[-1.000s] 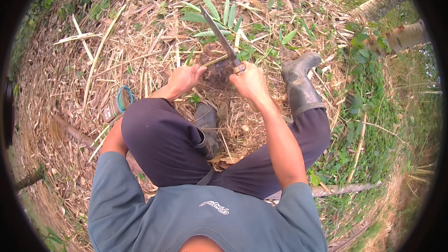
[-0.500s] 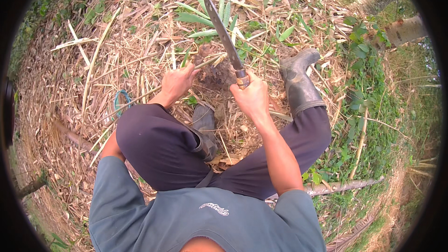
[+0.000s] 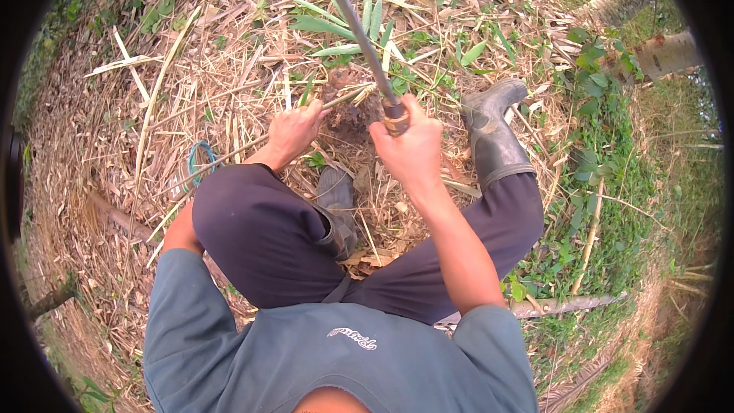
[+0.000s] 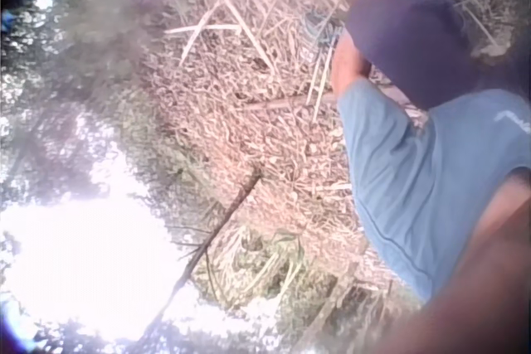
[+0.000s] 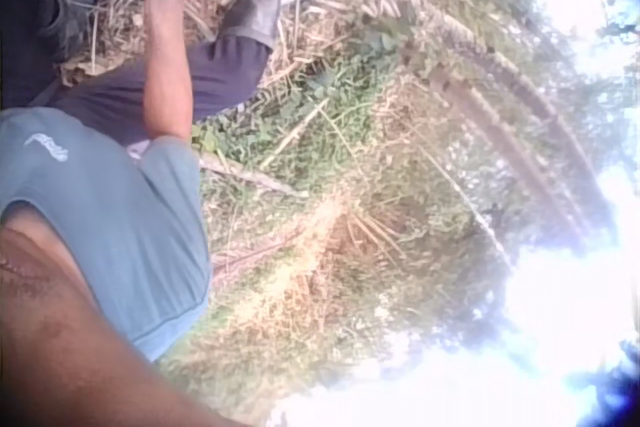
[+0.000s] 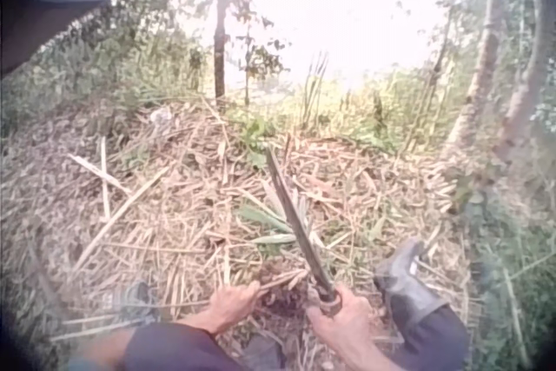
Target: The person sits on the ground and uses a large knife to cut and trim a plant stem. They repeatedly slice the stem and remove sections, handling the plant and tool with both hands.
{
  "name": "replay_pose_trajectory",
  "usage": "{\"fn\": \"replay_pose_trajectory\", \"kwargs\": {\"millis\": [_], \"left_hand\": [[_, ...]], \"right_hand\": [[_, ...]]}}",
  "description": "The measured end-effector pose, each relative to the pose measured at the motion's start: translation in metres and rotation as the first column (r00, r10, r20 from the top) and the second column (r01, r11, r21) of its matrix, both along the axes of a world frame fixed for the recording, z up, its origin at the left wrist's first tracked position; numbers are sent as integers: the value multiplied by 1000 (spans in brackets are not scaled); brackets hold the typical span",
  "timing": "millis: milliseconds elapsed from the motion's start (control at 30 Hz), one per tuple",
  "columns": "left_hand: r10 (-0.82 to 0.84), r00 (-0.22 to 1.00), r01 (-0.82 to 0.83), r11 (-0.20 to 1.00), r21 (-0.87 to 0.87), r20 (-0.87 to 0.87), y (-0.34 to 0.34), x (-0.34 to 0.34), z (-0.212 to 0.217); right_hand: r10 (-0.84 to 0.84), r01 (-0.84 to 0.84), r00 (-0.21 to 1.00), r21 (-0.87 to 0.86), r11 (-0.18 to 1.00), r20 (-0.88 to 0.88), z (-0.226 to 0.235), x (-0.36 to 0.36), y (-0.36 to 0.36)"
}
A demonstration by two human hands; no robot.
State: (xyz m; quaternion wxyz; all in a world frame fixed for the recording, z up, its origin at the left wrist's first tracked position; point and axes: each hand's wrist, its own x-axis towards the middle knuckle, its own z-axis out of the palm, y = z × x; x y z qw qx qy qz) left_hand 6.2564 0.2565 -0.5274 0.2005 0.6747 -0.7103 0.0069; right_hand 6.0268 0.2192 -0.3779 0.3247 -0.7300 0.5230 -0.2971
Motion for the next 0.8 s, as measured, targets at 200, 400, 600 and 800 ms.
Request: {"fn": "replay_pose_trajectory", "kwargs": {"millis": [200, 400, 600, 800], "left_hand": [[1, 1000, 1, 997, 79, -21, -5, -3, 11], [38, 990, -8, 976, 218, -136, -1, -1, 26], [34, 923, 98, 943, 319, -383, -13, 0, 40], [126, 838, 202, 833, 516, -531, -14, 2, 49]], "right_hand": [[32, -5, 951, 86, 996, -308, -48, -12, -12], [123, -57, 978, 355, 933, -166, -44, -22, -32], [74, -74, 997, 34, 997, 12, -94, -28, -32], [-56, 36, 985, 123, 992, 161, -63, -10, -18]]}}
